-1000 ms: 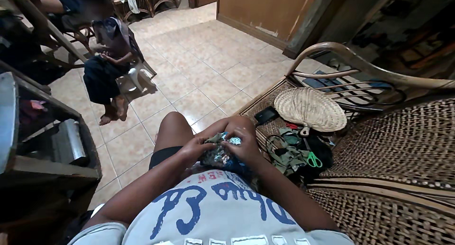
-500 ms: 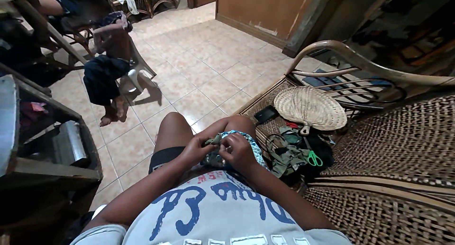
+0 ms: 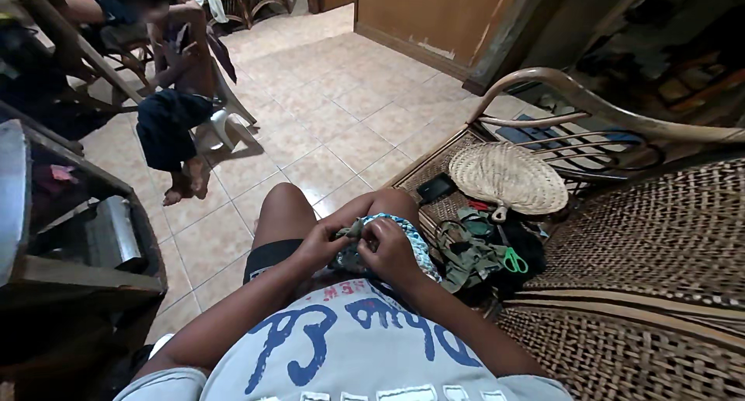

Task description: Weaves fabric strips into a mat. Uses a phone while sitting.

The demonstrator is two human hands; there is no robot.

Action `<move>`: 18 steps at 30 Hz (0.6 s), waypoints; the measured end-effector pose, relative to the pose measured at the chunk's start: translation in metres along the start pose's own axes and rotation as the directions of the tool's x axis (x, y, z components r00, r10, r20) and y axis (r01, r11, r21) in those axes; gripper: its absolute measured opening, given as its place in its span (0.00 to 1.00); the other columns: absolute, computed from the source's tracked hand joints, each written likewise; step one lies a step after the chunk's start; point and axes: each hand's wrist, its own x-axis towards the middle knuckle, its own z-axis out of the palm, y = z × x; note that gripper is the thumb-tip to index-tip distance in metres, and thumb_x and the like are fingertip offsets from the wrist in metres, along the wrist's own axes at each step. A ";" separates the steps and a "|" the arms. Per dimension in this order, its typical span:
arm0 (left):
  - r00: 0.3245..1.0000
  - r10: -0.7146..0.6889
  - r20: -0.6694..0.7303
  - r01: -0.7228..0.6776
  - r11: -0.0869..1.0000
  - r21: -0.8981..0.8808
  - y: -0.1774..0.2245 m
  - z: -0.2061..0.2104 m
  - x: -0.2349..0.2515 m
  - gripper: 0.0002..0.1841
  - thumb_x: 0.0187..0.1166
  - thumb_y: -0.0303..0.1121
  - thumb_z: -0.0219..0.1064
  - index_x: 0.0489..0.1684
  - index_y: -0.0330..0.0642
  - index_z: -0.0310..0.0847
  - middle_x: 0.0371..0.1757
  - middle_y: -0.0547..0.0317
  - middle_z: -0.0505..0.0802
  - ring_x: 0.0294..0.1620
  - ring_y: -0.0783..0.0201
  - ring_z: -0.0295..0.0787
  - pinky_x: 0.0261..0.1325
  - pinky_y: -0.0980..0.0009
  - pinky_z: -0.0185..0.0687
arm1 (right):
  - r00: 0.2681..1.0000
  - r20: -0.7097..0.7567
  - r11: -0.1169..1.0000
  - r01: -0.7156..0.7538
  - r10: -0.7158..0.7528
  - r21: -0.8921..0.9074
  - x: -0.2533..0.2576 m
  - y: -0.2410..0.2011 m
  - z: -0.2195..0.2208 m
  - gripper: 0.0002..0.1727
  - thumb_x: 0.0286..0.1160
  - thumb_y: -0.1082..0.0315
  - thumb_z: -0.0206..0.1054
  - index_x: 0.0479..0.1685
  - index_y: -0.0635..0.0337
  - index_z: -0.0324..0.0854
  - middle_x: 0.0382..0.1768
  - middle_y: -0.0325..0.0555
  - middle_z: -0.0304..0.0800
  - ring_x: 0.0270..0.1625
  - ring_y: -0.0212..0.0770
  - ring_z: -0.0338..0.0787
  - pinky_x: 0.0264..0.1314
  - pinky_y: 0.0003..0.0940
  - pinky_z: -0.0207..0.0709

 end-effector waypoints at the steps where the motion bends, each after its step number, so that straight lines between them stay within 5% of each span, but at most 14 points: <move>1: 1.000 0.010 -0.001 -0.010 1.000 0.023 0.000 0.000 0.000 0.08 0.82 0.29 0.66 0.49 0.35 0.86 0.38 0.63 0.90 0.37 0.78 0.85 0.47 0.77 0.83 | 1.000 -0.002 1.000 0.000 0.000 -0.010 0.000 0.000 0.001 0.07 0.65 0.68 0.69 0.32 0.64 0.86 0.34 0.51 0.90 0.42 0.52 0.91 0.47 0.52 0.83; 11: 0.997 -0.072 0.009 0.073 0.994 -0.085 -0.001 -0.001 0.000 0.10 0.84 0.29 0.64 0.54 0.33 0.84 0.44 0.59 0.91 0.43 0.75 0.88 0.54 0.72 0.86 | 0.985 0.170 0.990 -0.063 0.041 0.126 0.000 -0.004 -0.032 0.11 0.71 0.67 0.61 0.34 0.68 0.83 0.35 0.55 0.86 0.45 0.51 0.87 0.52 0.49 0.80; 15: 0.994 -0.111 0.023 0.113 0.981 -0.160 -0.006 -0.004 0.001 0.10 0.85 0.30 0.64 0.54 0.33 0.83 0.44 0.59 0.92 0.43 0.73 0.89 0.54 0.71 0.87 | 0.986 0.157 0.957 -0.104 0.063 0.270 -0.008 0.006 -0.061 0.10 0.71 0.67 0.58 0.34 0.64 0.81 0.37 0.47 0.84 0.47 0.37 0.84 0.53 0.36 0.78; 18: 0.995 -0.101 0.025 0.104 0.964 -0.243 0.000 0.000 -0.001 0.12 0.90 0.33 0.57 0.52 0.34 0.84 0.42 0.61 0.91 0.43 0.73 0.89 0.54 0.70 0.87 | 0.972 0.180 0.811 -0.227 0.152 0.539 -0.007 0.011 -0.060 0.04 0.70 0.71 0.59 0.37 0.59 0.78 0.44 0.36 0.89 0.50 0.24 0.86 0.55 0.24 0.81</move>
